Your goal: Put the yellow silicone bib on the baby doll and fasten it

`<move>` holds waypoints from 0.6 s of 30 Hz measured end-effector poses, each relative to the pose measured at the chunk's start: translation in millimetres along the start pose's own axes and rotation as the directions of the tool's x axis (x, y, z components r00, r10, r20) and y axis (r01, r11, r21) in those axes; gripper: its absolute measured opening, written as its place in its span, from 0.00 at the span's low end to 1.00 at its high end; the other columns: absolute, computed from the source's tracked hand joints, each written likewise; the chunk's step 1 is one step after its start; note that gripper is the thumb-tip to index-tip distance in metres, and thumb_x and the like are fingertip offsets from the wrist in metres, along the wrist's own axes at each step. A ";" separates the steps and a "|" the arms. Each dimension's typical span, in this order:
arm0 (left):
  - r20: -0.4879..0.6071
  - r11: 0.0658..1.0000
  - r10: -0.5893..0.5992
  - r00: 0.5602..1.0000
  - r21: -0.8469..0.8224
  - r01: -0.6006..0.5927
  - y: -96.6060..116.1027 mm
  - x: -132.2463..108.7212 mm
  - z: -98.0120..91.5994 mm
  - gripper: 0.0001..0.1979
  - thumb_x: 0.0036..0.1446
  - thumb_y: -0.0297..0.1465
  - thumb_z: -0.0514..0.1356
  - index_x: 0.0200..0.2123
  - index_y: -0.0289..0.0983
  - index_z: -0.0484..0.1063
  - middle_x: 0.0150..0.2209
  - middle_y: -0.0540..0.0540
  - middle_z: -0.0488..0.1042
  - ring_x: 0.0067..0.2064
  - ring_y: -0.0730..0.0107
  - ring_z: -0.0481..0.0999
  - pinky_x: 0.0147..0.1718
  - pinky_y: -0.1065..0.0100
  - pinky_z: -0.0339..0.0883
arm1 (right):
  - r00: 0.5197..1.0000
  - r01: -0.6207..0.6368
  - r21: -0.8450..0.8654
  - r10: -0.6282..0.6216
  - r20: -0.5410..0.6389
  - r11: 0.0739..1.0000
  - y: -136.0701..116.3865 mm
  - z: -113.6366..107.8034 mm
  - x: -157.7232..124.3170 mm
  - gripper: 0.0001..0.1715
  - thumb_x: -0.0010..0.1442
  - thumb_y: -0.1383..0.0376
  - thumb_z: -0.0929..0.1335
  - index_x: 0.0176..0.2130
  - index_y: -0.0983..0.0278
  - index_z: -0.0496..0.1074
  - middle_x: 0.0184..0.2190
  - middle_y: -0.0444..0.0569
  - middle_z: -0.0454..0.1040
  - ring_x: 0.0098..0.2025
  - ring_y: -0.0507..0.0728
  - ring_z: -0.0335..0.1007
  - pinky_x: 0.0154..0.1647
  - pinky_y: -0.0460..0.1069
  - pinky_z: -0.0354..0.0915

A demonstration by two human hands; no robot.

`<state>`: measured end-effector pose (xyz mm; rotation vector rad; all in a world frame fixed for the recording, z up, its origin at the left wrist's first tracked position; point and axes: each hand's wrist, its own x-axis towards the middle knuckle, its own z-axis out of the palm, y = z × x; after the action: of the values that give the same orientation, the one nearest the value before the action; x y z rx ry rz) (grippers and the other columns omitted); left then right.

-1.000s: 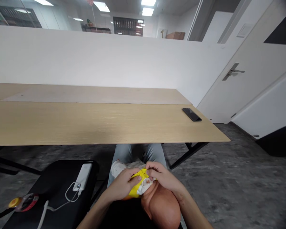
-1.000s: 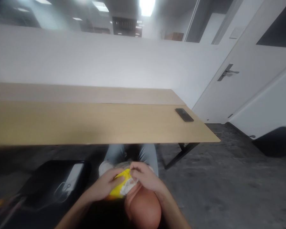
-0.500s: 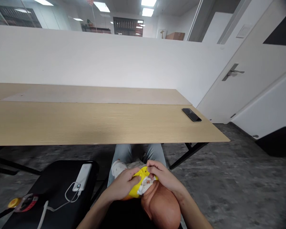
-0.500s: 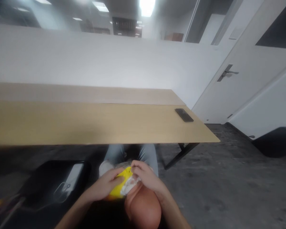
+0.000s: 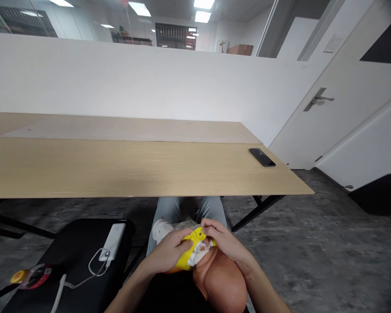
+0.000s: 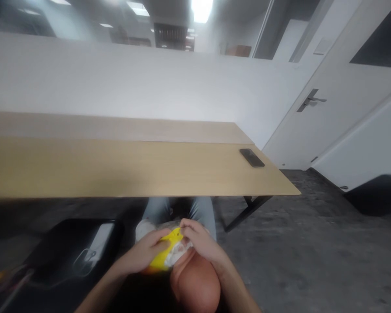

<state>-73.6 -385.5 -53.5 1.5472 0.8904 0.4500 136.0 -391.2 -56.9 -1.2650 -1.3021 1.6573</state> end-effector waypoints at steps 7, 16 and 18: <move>0.010 1.000 0.005 1.000 -0.025 -0.005 7.3 -0.5 -0.3 0.16 0.59 0.30 0.52 0.47 0.38 0.73 0.44 0.46 0.77 0.43 0.63 0.73 0.42 0.67 0.65 | 1.000 0.019 0.129 -0.019 0.001 0.991 -2.4 -0.7 1.9 0.04 0.53 0.65 0.63 0.28 0.64 0.62 0.21 0.42 0.63 0.25 0.50 0.59 0.29 0.46 0.54; -0.052 0.999 -0.009 0.999 -0.053 0.006 8.8 -1.3 0.0 0.17 0.55 0.27 0.53 0.46 0.38 0.74 0.43 0.47 0.76 0.42 0.65 0.73 0.41 0.68 0.64 | 0.998 0.066 0.330 -0.059 -0.029 0.942 -6.1 -1.9 4.3 0.07 0.52 0.64 0.65 0.26 0.64 0.61 0.22 0.42 0.60 0.24 0.50 0.54 0.27 0.47 0.51; -0.073 1.000 -0.002 0.997 -0.013 0.001 8.0 -1.3 -1.4 0.14 0.57 0.29 0.54 0.44 0.37 0.76 0.42 0.47 0.77 0.41 0.64 0.73 0.40 0.68 0.64 | 0.994 0.088 0.358 -0.061 -0.087 0.929 -9.0 -1.6 4.4 0.07 0.51 0.64 0.65 0.26 0.65 0.62 0.23 0.43 0.60 0.24 0.50 0.53 0.27 0.46 0.50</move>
<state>-73.2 -385.3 -45.3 1.5261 0.9424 0.5132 135.8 -384.2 -49.6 -1.0309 -0.9324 1.6840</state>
